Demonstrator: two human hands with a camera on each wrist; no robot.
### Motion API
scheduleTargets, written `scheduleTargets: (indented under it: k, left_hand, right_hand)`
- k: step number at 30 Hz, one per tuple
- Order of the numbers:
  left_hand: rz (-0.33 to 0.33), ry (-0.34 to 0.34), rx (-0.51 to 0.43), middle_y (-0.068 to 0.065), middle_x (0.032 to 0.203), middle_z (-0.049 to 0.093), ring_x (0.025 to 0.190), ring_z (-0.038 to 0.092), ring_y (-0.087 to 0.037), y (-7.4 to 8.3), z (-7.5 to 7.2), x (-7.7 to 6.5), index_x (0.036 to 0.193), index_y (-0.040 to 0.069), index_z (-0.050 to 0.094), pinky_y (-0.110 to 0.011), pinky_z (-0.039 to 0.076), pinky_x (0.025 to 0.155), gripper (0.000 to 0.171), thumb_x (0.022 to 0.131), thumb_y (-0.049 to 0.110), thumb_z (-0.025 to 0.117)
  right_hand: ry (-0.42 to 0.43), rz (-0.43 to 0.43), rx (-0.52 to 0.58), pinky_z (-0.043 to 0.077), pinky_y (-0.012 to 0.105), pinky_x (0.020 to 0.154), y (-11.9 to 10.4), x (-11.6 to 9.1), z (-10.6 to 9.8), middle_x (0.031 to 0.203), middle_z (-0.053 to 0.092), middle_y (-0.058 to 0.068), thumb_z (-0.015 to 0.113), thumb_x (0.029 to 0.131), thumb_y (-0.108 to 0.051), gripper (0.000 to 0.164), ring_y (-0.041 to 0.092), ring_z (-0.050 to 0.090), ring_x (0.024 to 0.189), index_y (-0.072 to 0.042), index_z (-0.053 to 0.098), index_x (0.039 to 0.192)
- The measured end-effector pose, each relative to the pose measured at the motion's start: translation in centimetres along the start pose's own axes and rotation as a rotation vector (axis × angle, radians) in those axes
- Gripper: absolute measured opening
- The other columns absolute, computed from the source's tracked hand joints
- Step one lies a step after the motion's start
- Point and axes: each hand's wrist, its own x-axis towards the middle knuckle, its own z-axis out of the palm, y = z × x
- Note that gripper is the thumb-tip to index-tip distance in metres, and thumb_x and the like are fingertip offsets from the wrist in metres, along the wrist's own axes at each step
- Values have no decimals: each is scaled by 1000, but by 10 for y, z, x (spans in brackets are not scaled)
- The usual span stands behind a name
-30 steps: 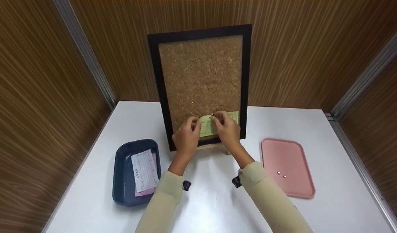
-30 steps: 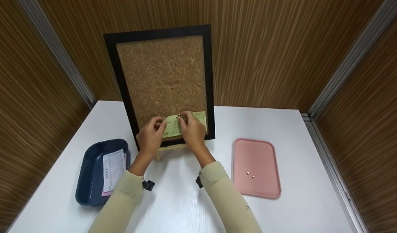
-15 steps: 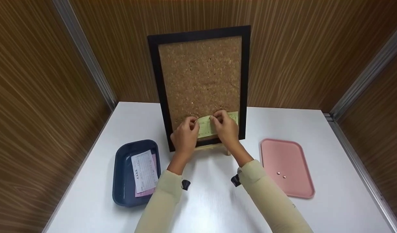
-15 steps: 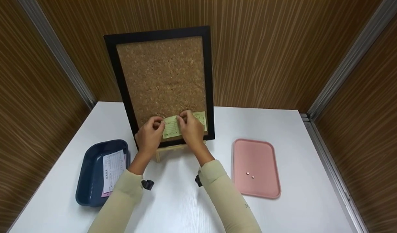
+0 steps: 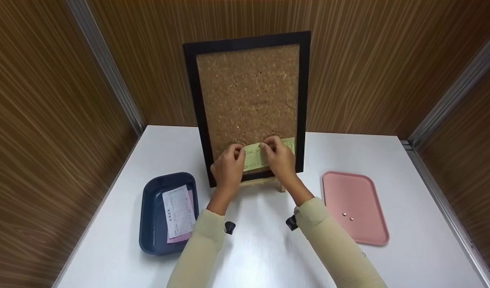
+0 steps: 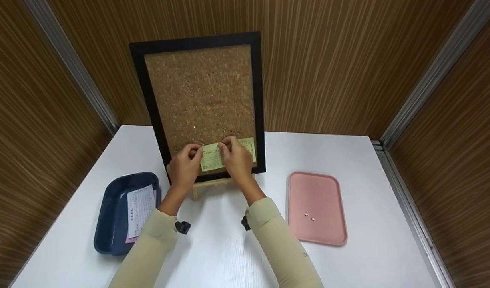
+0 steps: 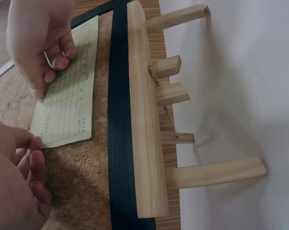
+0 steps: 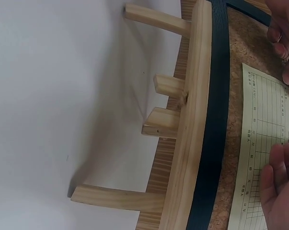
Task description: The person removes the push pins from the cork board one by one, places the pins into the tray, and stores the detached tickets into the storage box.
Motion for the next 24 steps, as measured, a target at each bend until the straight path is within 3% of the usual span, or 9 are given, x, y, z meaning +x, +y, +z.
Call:
scheduleTargets:
  k: [8,15,24]
  left_hand:
    - [-28,-9,0,9,82,71,67,63,-11,2,0,0,101,23,75,-35,45,61,17,99,36,64]
    - [-30,-3,-12,8,81,72,67,64,-12,1,1,1,99,22,75,-36,46,60,16,98,35,65]
    - [-55,-7,-71,7,81,73,68,64,-12,0,0,2,98,22,75,-37,48,62,14,97,33,66]
  right_hand:
    - [-40,-10,2,42,28,62,-1,0,-3,79,67,2,64,100,-26,15,13,54,67,-11,66,100]
    - [-40,-6,69,45,25,64,-1,-3,-5,83,68,4,66,99,-22,14,13,56,72,-9,67,100]
    - [-38,33,157,43,23,55,-3,-14,-15,74,62,0,66,99,-22,12,12,53,63,-10,65,99]
